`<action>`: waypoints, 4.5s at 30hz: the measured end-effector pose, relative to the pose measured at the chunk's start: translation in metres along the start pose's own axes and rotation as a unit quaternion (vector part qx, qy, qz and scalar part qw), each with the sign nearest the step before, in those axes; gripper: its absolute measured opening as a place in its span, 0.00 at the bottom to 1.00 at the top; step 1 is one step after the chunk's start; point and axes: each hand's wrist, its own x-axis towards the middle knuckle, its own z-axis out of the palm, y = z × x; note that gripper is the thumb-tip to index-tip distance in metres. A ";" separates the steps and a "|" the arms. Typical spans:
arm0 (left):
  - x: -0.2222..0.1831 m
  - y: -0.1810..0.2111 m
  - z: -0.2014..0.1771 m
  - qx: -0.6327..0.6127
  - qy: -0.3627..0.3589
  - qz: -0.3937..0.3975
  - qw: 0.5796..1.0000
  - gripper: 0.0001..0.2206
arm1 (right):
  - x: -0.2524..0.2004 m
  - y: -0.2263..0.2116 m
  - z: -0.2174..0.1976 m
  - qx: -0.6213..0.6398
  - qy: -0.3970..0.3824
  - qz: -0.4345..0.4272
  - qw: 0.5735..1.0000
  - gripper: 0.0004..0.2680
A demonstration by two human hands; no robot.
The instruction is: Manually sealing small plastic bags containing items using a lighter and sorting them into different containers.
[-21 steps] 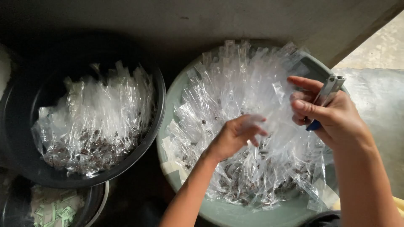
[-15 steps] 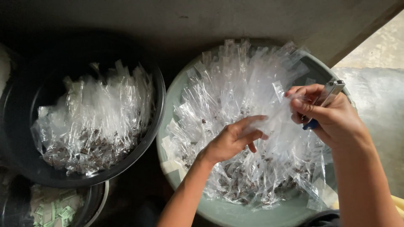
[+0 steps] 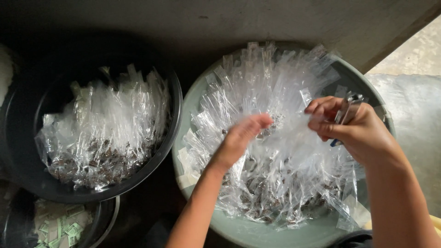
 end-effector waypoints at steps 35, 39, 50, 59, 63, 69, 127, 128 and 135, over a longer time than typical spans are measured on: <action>-0.012 -0.038 0.055 0.075 0.117 -0.049 0.989 0.20 | 0.008 0.034 0.097 0.265 0.144 0.142 0.943 0.15; -0.019 -0.040 0.055 0.127 0.061 -0.064 0.988 0.16 | 0.016 0.044 0.089 0.248 0.197 0.084 0.945 0.19; -0.060 -0.015 0.039 -0.009 -0.080 -0.200 0.977 0.08 | 0.024 0.071 -0.008 0.124 0.315 0.055 0.939 0.16; -0.073 0.042 -0.215 0.544 0.341 -0.096 0.761 0.12 | 0.064 0.295 -0.277 0.504 -0.020 -0.070 0.861 0.11; -0.080 0.036 -0.256 0.690 0.249 -0.366 0.572 0.35 | 0.064 0.262 -0.236 0.486 -0.067 -0.035 0.871 0.06; -0.110 -0.072 -0.306 0.699 0.178 -0.380 0.579 0.34 | 0.029 0.139 -0.108 0.226 0.153 0.026 0.962 0.13; -0.003 -0.008 0.056 0.036 0.113 0.068 0.991 0.05 | 0.000 0.023 0.030 0.139 0.030 0.073 0.987 0.06; -0.003 -0.014 0.059 0.020 0.074 0.070 0.995 0.11 | 0.001 0.025 0.030 0.110 0.044 0.062 0.991 0.05; -0.033 -0.110 0.100 0.192 -0.137 0.035 0.971 0.08 | -0.015 0.013 -0.005 -0.022 0.146 -0.054 0.988 0.05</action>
